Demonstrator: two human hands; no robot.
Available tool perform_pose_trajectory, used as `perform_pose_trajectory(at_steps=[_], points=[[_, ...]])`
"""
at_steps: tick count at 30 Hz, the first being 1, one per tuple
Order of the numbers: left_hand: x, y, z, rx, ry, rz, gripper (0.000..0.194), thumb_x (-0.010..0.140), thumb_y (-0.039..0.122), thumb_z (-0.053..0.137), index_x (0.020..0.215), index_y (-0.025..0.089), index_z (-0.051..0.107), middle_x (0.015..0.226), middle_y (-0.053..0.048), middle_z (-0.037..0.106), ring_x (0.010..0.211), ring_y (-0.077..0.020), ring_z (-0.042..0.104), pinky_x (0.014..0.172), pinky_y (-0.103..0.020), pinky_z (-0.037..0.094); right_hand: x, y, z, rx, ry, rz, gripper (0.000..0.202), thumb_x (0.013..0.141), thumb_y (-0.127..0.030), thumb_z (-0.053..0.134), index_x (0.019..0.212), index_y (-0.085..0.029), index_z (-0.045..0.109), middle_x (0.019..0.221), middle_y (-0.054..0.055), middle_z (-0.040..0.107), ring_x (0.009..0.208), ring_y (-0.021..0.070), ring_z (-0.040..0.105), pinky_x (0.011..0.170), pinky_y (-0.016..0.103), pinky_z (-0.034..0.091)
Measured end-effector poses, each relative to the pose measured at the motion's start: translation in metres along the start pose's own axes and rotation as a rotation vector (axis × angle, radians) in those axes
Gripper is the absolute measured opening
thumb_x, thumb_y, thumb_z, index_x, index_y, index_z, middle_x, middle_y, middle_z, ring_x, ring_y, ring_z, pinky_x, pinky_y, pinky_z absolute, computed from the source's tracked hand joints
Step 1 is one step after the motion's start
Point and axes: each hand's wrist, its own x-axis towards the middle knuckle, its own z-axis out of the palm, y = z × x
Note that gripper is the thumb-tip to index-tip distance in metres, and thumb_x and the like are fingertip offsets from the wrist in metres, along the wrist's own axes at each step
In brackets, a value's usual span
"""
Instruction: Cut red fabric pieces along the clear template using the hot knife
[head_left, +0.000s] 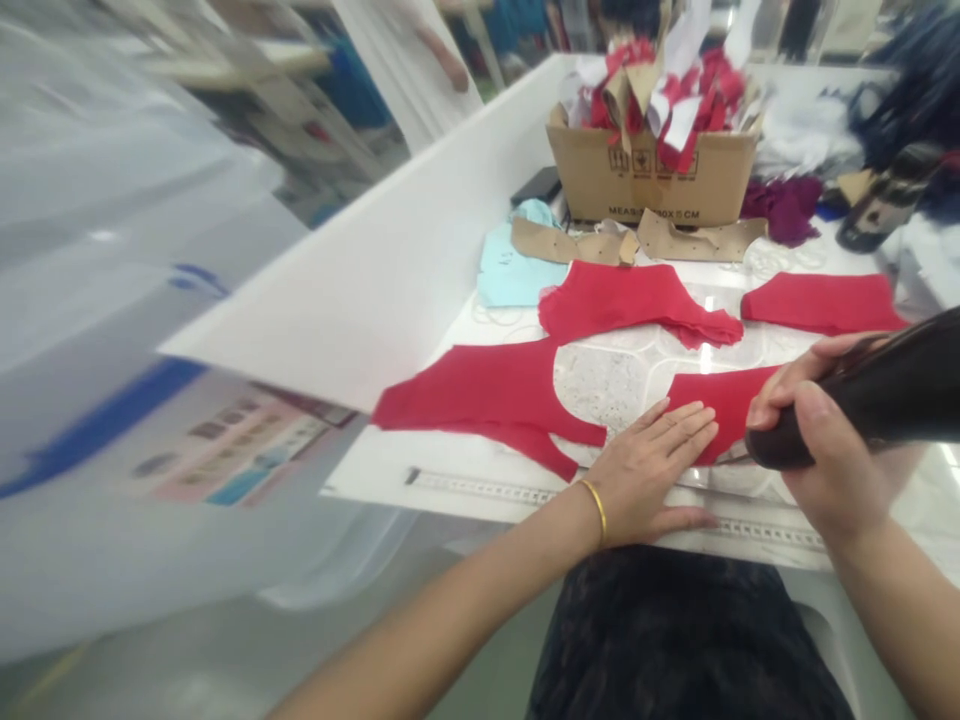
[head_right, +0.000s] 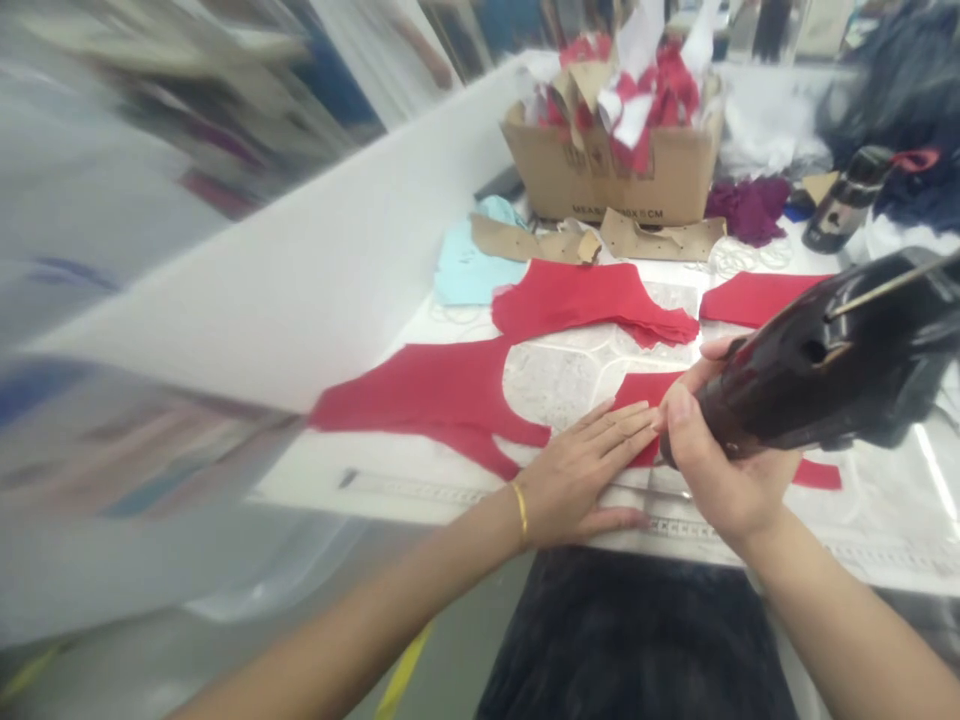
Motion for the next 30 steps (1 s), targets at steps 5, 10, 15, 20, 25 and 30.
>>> perform_pose_trajectory(at_steps=[5,10,15,20,25,30], points=[[0.003,-0.003,0.003,-0.01,-0.012,0.0,0.081,0.1,0.07,0.035,0.145,0.003,0.047,0.151,-0.016,0.047,0.145,-0.0268,0.041,0.126,-0.042,0.025,-0.001,0.002,-0.004,0.039,0.044,0.024,0.028,0.081,-0.014,0.071,0.104,-0.02,0.056,0.073,-0.002,0.056,0.057,0.0135,0.056,0.053,0.03,0.053],[0.002,-0.002,0.004,0.029,0.02,0.011,0.081,0.101,0.069,0.031,0.142,0.002,0.049,0.148,-0.017,0.05,0.142,-0.028,0.044,0.123,-0.043,0.031,-0.005,0.006,-0.002,0.047,0.138,0.05,0.032,0.078,-0.018,0.075,0.106,-0.019,0.059,0.078,0.002,0.058,0.059,0.0162,0.061,0.053,0.032,0.054],[0.002,-0.003,0.004,0.03,0.016,0.009,0.08,0.101,0.07,0.031,0.142,0.003,0.049,0.146,-0.018,0.052,0.142,-0.028,0.045,0.121,-0.044,0.034,-0.008,0.011,0.0,-0.038,0.125,0.001,0.028,0.079,-0.013,0.071,0.103,-0.023,0.062,0.082,0.0,0.058,0.062,0.0132,0.062,0.057,0.029,0.054],[0.003,-0.002,0.003,0.047,0.003,0.011,0.084,0.101,0.072,0.028,0.145,0.003,0.046,0.149,-0.017,0.049,0.144,-0.0272,0.042,0.124,-0.042,0.029,-0.007,0.004,-0.007,-0.094,0.106,-0.003,0.019,0.084,-0.02,0.07,0.101,-0.021,0.061,0.076,0.0,0.057,0.064,0.0154,0.063,0.061,0.032,0.056],[0.012,0.002,0.01,0.028,0.022,0.053,0.084,0.101,0.072,0.022,0.143,0.004,0.048,0.151,-0.014,0.049,0.145,-0.0254,0.039,0.126,-0.04,0.022,0.0,-0.006,-0.022,-0.127,0.115,0.017,0.021,0.084,-0.022,0.072,0.1,-0.019,0.06,0.075,0.0,0.06,0.061,0.0151,0.062,0.059,0.031,0.055],[0.024,0.004,0.016,-0.007,-0.012,0.106,0.085,0.101,0.072,0.021,0.144,0.004,0.047,0.151,-0.014,0.048,0.145,-0.0266,0.039,0.125,-0.042,0.025,0.005,-0.009,-0.032,-0.097,0.124,0.01,0.024,0.083,-0.018,0.071,0.102,-0.017,0.057,0.071,-0.002,0.059,0.054,0.012,0.058,0.052,0.027,0.053]])
